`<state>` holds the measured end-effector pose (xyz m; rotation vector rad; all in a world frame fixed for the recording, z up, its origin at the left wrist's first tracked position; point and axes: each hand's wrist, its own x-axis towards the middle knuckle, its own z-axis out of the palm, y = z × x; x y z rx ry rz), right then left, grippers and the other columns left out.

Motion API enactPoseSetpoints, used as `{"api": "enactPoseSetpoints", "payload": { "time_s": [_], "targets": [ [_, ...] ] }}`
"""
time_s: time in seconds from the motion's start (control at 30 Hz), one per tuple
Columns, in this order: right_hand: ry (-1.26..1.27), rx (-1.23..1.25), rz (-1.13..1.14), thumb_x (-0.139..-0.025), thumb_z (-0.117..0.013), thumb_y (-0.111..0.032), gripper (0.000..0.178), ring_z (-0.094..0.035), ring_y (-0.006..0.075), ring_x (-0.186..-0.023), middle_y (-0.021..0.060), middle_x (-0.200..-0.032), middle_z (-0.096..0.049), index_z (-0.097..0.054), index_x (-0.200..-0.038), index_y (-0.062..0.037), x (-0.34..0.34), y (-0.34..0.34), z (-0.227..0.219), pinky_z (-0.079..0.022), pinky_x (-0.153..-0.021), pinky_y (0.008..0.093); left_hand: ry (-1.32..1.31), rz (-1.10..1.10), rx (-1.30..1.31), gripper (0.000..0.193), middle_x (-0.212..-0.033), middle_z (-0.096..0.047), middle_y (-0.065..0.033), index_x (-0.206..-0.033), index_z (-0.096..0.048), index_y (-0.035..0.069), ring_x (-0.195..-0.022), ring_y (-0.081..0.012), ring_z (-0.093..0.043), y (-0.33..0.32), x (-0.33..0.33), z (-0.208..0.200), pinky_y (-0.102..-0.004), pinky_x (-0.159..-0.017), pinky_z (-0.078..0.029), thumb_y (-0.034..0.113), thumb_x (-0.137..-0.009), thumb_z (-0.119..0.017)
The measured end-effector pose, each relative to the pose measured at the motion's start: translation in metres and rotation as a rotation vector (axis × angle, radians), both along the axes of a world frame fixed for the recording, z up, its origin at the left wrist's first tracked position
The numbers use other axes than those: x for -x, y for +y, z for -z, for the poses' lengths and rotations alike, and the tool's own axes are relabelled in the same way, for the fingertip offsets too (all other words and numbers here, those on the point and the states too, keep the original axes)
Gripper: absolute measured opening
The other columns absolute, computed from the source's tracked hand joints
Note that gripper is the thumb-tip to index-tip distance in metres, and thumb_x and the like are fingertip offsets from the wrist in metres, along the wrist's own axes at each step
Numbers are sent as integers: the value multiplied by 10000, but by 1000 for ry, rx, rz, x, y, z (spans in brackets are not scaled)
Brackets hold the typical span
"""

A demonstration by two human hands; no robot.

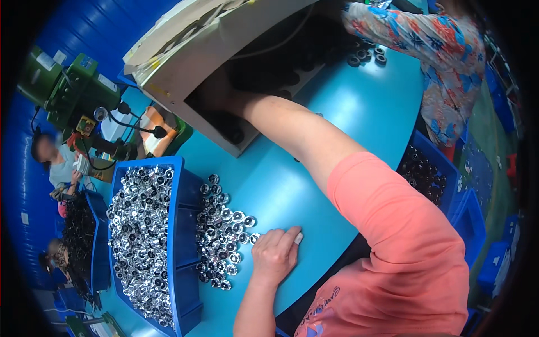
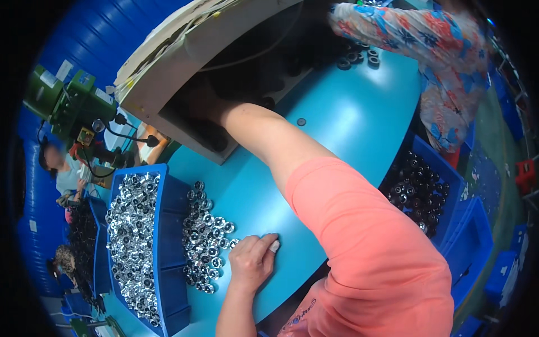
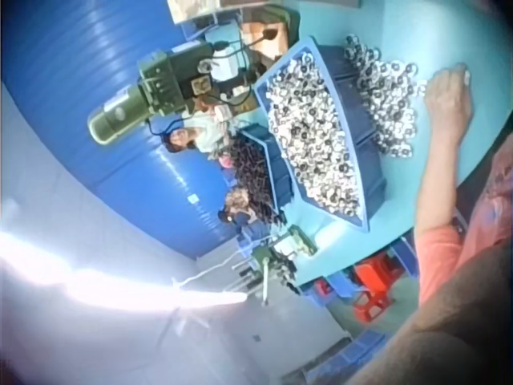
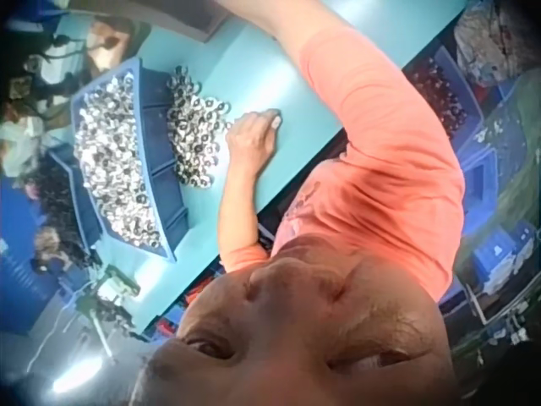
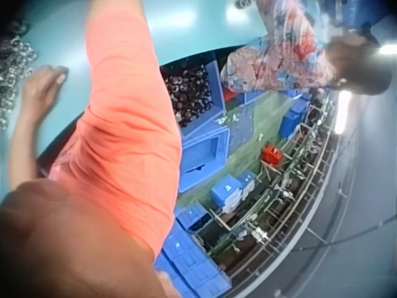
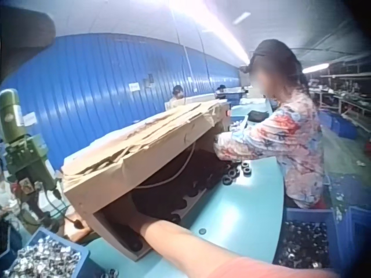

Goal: Manually assemble small silver metal components into black plastic rings on a factory workbench.

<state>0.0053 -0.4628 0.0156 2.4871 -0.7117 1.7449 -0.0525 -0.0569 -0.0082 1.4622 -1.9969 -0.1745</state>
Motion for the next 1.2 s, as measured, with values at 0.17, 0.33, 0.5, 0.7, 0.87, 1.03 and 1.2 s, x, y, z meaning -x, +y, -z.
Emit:
{"api": "enactPoseSetpoints", "payload": {
  "time_s": [0.17,0.33,0.5,0.7,0.87,1.03,1.2],
  "targets": [
    [200,68,165,-929,-587,-385,428,-567,364,-1264,167,-1313,-636,-669,-1255,-119,1,24,3,-396,-1042,589,-9,-16,-1,166,-684,-576,-50,-950,-734,124,-613,-244,-597,7,-4,2,-385,-559,-466,85,-795,-780],
    [348,-13,79,-967,-537,-349,318,-722,313,-1001,146,-1081,-742,-756,-1054,-135,27,8,0,-541,-864,497,-5,16,25,138,-678,-576,-55,-937,-726,117,-607,-248,-598,3,2,1,-387,-559,-467,74,-813,-769],
    [501,-292,43,-967,-577,-358,306,-694,318,-1073,154,-1138,-718,-746,-1084,-132,55,49,-33,-548,-900,445,147,-36,26,134,-678,-594,-67,-965,-735,92,-573,-230,-586,6,2,-3,-357,-532,-460,39,-843,-752],
    [346,-406,-294,-942,-655,-356,307,-665,325,-1003,141,-1057,-681,-742,-1002,-68,138,143,-16,-535,-865,411,444,-275,169,188,-847,-699,-88,-1090,-722,12,-688,-155,-637,18,-11,-5,-274,-592,-496,-3,-911,-668],
    [361,-659,-677,-866,-737,-194,248,-690,272,-935,98,-995,-685,-658,-1074,-85,173,256,-39,-543,-811,388,980,-311,7,398,-967,-660,-73,-1405,-525,18,-676,-108,-584,20,-30,-14,-216,-549,-469,189,-1046,-549],
    [359,-345,-741,-839,-718,-156,432,-699,313,-934,102,-1008,-701,-545,-1232,-109,147,292,-27,-550,-766,406,1376,-92,-58,545,-1173,-602,-95,-1461,-454,54,-990,-205,-644,21,-39,-26,-331,-623,-542,424,-1062,-492],
    [328,-601,-809,-859,-696,-146,365,-701,325,-968,117,-1041,-713,-620,-1213,-98,128,292,-29,-564,-807,404,1563,-49,22,436,-1157,-637,-136,-1407,-487,29,-921,-219,-639,25,-59,-10,-345,-703,-551,329,-1097,-425]
  ]
}}
